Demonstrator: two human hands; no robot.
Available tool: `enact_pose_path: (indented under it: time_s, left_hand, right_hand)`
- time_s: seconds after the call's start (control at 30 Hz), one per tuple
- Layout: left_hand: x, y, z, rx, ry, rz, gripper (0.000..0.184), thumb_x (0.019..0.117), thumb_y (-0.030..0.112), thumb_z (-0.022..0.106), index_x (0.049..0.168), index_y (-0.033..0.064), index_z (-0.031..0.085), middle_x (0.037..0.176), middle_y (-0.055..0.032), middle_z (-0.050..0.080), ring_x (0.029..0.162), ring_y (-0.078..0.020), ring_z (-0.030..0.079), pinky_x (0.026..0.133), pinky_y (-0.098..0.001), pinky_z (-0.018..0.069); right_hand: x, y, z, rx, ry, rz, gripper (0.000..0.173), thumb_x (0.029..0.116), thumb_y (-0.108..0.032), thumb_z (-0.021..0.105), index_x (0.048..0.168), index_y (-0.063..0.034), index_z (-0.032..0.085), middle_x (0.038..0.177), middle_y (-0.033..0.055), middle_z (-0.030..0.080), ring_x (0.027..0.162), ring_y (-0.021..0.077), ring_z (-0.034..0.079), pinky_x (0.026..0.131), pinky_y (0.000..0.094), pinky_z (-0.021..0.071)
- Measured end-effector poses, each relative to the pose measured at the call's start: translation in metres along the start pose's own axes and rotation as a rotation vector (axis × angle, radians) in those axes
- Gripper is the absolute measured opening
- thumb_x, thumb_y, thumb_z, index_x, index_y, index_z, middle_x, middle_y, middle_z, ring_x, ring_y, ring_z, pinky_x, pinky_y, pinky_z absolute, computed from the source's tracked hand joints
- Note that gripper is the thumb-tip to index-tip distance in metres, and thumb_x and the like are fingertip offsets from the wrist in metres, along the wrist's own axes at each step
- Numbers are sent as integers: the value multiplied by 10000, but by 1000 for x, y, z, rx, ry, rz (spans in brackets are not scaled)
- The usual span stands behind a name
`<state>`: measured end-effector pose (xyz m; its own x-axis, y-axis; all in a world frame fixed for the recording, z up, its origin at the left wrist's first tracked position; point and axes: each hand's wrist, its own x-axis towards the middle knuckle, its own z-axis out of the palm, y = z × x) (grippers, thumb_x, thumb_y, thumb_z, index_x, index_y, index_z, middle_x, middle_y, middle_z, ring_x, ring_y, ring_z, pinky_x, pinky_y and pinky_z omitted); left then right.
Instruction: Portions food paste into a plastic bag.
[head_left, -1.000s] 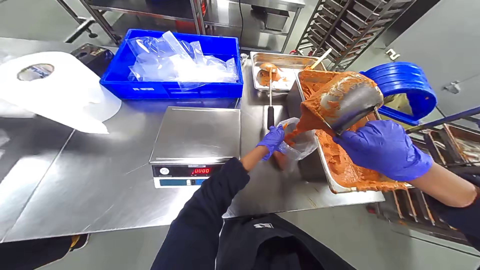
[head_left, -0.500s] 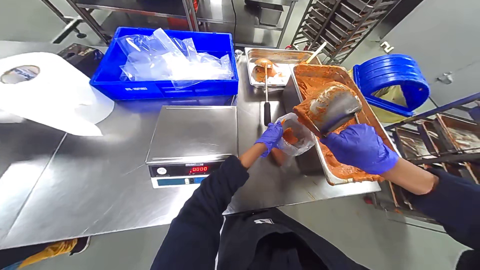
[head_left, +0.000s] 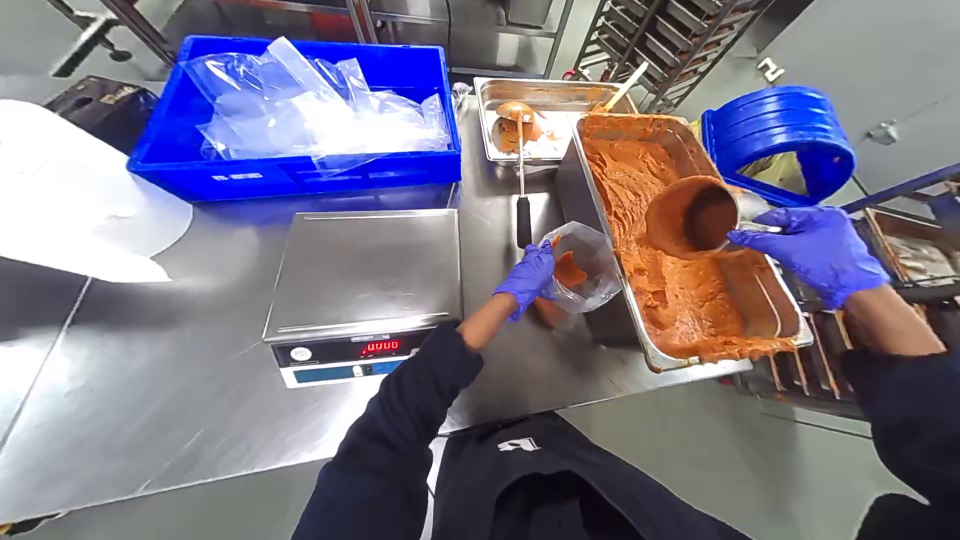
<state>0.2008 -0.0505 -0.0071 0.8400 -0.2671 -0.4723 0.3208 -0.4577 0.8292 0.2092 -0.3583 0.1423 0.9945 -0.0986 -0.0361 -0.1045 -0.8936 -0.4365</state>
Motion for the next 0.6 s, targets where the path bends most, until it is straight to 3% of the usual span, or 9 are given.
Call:
enact_pose_path:
  time_s: [0.03, 0.1, 0.17, 0.23, 0.33, 0.43, 0.5, 0.53, 0.6]
  left_hand:
    - [1, 0, 0, -21, -7, -14, 502, 1138, 261, 214, 1550, -20, 277, 1448, -282, 473, 1213, -362, 593, 999, -513, 502]
    - [1, 1, 1, -31, -2, -46, 528, 1139, 302, 188, 1562, -3, 267, 1452, -275, 479, 1215, -362, 597, 1003, -518, 499]
    - [1, 1, 1, -71, 10, -84, 587, 1132, 381, 140, 1560, 5, 284, 1461, -273, 486, 1274, -367, 568, 1047, -535, 466]
    - [1, 0, 0, -75, 21, -91, 596, 1131, 386, 140, 1560, -1, 288, 1491, -270, 464, 1333, -369, 528, 1088, -544, 434]
    - [1, 1, 2, -50, 33, -97, 575, 1135, 360, 145, 1560, 4, 297, 1522, -261, 436, 1368, -363, 495, 1112, -540, 410]
    - [-1, 2, 2, -52, 32, -92, 585, 1134, 362, 135, 1558, -4, 303, 1534, -263, 420, 1383, -366, 480, 1123, -546, 395]
    - [-2, 4, 2, -61, 27, -89, 586, 1134, 362, 138, 1559, -8, 296, 1535, -270, 415, 1386, -370, 475, 1128, -543, 390]
    - [-1, 4, 2, -62, 27, -87, 585, 1134, 365, 141, 1558, -6, 296, 1528, -271, 421, 1377, -367, 482, 1120, -537, 398]
    - [-1, 6, 1, -43, 11, -84, 581, 1134, 359, 143, 1566, -3, 285, 1545, -269, 399, 1386, -367, 474, 1124, -535, 396]
  right_hand:
    - [14, 7, 4, -101, -73, 22, 198, 916, -165, 782, 969, 20, 734, 839, 196, 669, 768, 293, 596, 732, 554, 463]
    - [43, 25, 28, -370, -266, -31, 253, 966, -245, 729, 967, 8, 754, 909, 262, 702, 905, 448, 662, 807, 676, 466]
    - [59, 39, 65, -667, -517, -170, 264, 988, -282, 667, 984, -35, 758, 982, 246, 721, 1018, 470, 668, 892, 687, 470]
    - [54, 37, 98, -828, -755, -326, 264, 968, -284, 667, 967, -31, 743, 974, 240, 713, 1011, 472, 661, 895, 684, 460]
    - [29, 37, 119, -694, -916, -468, 269, 920, -278, 718, 880, -13, 739, 888, 228, 705, 938, 456, 666, 841, 674, 464]
    - [10, 46, 100, -280, -812, -254, 261, 904, -221, 769, 805, 16, 721, 765, 169, 668, 788, 326, 645, 751, 557, 477]
    - [-7, 55, 82, 48, -612, -4, 175, 888, -122, 762, 771, -18, 685, 672, 25, 595, 639, 110, 544, 647, 344, 453]
    - [-16, 61, 78, 197, -494, 101, 134, 883, -94, 742, 773, -45, 684, 641, -28, 594, 579, 42, 527, 589, 266, 454]
    - [-34, 72, 77, 491, -274, 267, 135, 883, -71, 685, 756, -112, 664, 543, -100, 546, 435, -19, 421, 434, 177, 362]
